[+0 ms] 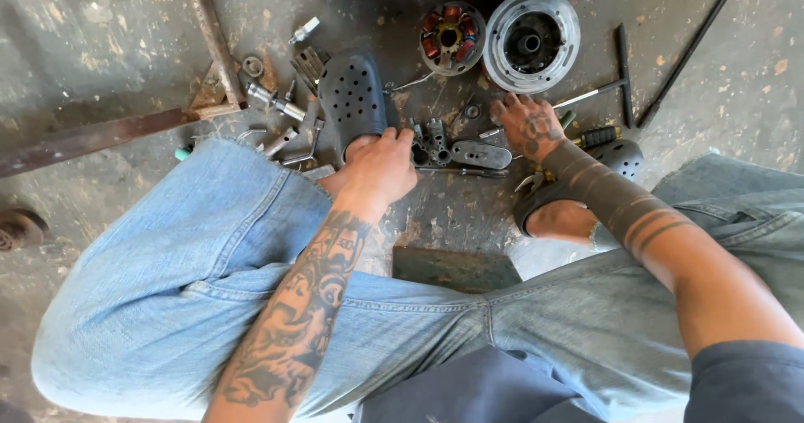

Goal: Disassembling and inspecting a motorcycle carburetor using a screwdriver and pliers

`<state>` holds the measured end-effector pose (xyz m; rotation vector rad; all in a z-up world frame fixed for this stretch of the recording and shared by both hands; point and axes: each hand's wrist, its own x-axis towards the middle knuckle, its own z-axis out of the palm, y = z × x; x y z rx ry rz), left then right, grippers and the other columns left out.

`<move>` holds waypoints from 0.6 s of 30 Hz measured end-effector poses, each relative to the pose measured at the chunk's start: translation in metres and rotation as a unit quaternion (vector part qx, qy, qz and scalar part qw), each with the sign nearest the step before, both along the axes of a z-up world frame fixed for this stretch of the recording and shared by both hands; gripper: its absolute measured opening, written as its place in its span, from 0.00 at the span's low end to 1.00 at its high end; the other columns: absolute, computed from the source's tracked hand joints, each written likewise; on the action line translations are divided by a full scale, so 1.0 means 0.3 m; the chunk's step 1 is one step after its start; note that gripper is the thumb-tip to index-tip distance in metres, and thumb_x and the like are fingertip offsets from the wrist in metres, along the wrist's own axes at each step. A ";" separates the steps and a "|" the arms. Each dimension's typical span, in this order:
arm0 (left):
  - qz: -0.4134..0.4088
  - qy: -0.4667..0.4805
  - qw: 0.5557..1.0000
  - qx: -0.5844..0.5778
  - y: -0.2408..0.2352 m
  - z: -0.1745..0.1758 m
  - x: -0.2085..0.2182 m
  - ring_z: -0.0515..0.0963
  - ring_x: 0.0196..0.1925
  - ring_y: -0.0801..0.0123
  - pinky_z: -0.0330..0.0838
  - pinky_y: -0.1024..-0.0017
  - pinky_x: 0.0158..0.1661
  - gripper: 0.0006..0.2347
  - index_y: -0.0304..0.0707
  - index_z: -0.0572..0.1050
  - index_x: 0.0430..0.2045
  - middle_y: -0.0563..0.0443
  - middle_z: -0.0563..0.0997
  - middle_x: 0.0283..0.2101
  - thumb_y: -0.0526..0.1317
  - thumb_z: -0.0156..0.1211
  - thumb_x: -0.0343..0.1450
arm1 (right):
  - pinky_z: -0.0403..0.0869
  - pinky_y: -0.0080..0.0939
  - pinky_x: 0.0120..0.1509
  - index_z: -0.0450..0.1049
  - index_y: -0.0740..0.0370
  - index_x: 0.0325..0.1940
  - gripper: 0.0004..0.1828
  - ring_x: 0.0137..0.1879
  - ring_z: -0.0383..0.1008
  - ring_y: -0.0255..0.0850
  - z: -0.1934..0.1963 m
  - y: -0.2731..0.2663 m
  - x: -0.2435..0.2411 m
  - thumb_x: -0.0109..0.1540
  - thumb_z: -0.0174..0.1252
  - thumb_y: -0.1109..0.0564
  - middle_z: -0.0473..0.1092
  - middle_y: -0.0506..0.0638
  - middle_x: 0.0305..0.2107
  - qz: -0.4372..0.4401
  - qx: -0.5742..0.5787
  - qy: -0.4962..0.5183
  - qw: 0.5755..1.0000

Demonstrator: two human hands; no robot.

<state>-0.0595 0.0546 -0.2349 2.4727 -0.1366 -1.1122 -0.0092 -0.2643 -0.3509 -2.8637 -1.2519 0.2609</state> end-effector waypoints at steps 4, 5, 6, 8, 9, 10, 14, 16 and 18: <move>0.007 -0.039 0.999 -0.002 0.004 -0.013 -0.004 0.80 0.54 0.37 0.74 0.45 0.54 0.22 0.38 0.69 0.58 0.35 0.74 0.56 0.40 0.51 0.68 | 0.72 0.49 0.40 0.72 0.56 0.60 0.32 0.45 0.75 0.50 0.048 0.112 -0.058 0.51 0.64 0.49 0.68 0.54 0.45 -0.018 0.025 0.004 1.000; 0.005 -0.054 0.998 0.013 0.005 -0.019 -0.003 0.80 0.54 0.39 0.73 0.46 0.55 0.22 0.40 0.69 0.59 0.37 0.75 0.55 0.41 0.51 0.68 | 0.73 0.51 0.45 0.71 0.56 0.63 0.40 0.48 0.76 0.51 0.072 0.152 -0.083 0.48 0.70 0.45 0.69 0.54 0.46 -0.037 0.026 0.057 0.997; 0.010 -0.056 0.998 0.012 0.013 -0.035 -0.008 0.80 0.54 0.39 0.73 0.46 0.55 0.22 0.40 0.69 0.59 0.37 0.75 0.55 0.41 0.51 0.68 | 0.73 0.51 0.45 0.71 0.56 0.63 0.40 0.48 0.76 0.51 0.108 0.222 -0.105 0.48 0.70 0.45 0.69 0.54 0.46 -0.033 0.025 0.055 0.998; -0.003 -0.060 0.998 0.029 0.025 -0.070 -0.012 0.80 0.54 0.38 0.74 0.45 0.51 0.23 0.40 0.69 0.60 0.37 0.75 0.55 0.42 0.51 0.68 | 0.74 0.60 0.58 0.58 0.59 0.76 0.52 0.63 0.71 0.60 0.177 0.357 -0.154 0.52 0.71 0.40 0.67 0.63 0.59 -0.118 -0.023 0.242 0.963; -0.001 -0.062 0.998 0.028 0.023 -0.070 -0.014 0.80 0.54 0.38 0.74 0.45 0.51 0.23 0.40 0.69 0.60 0.37 0.75 0.55 0.42 0.51 0.68 | 0.74 0.60 0.58 0.58 0.59 0.76 0.52 0.63 0.71 0.60 0.144 0.381 -0.184 0.52 0.71 0.40 0.67 0.63 0.59 -0.117 -0.024 0.240 0.963; 0.004 -0.066 0.997 0.027 0.024 -0.069 -0.014 0.79 0.54 0.37 0.74 0.45 0.50 0.23 0.40 0.69 0.60 0.35 0.75 0.55 0.41 0.51 0.68 | 0.74 0.60 0.55 0.53 0.61 0.77 0.55 0.62 0.71 0.62 0.108 0.408 -0.217 0.54 0.70 0.41 0.62 0.69 0.61 -0.113 -0.039 0.224 0.967; 0.016 -0.083 0.996 0.020 0.009 -0.038 0.006 0.79 0.53 0.34 0.73 0.41 0.49 0.23 0.37 0.71 0.59 0.32 0.75 0.55 0.39 0.51 0.67 | 0.78 0.58 0.49 0.58 0.63 0.73 0.48 0.60 0.71 0.63 -0.067 0.433 -0.252 0.54 0.71 0.47 0.58 0.73 0.62 -0.163 -0.053 0.197 0.965; 0.013 -0.089 0.996 0.011 0.012 -0.014 0.016 0.79 0.53 0.33 0.73 0.41 0.49 0.22 0.36 0.71 0.59 0.31 0.75 0.55 0.38 0.50 0.67 | 0.80 0.58 0.48 0.60 0.62 0.70 0.46 0.58 0.72 0.64 -0.106 0.407 -0.259 0.53 0.72 0.49 0.58 0.72 0.61 -0.168 -0.019 0.200 0.965; 0.011 -0.098 0.995 0.000 0.011 0.003 0.025 0.79 0.53 0.32 0.73 0.42 0.49 0.22 0.35 0.71 0.59 0.29 0.75 0.55 0.36 0.49 0.68 | 0.81 0.59 0.47 0.61 0.62 0.68 0.45 0.57 0.72 0.65 -0.136 0.377 -0.259 0.51 0.73 0.51 0.57 0.70 0.60 -0.173 0.014 0.199 0.965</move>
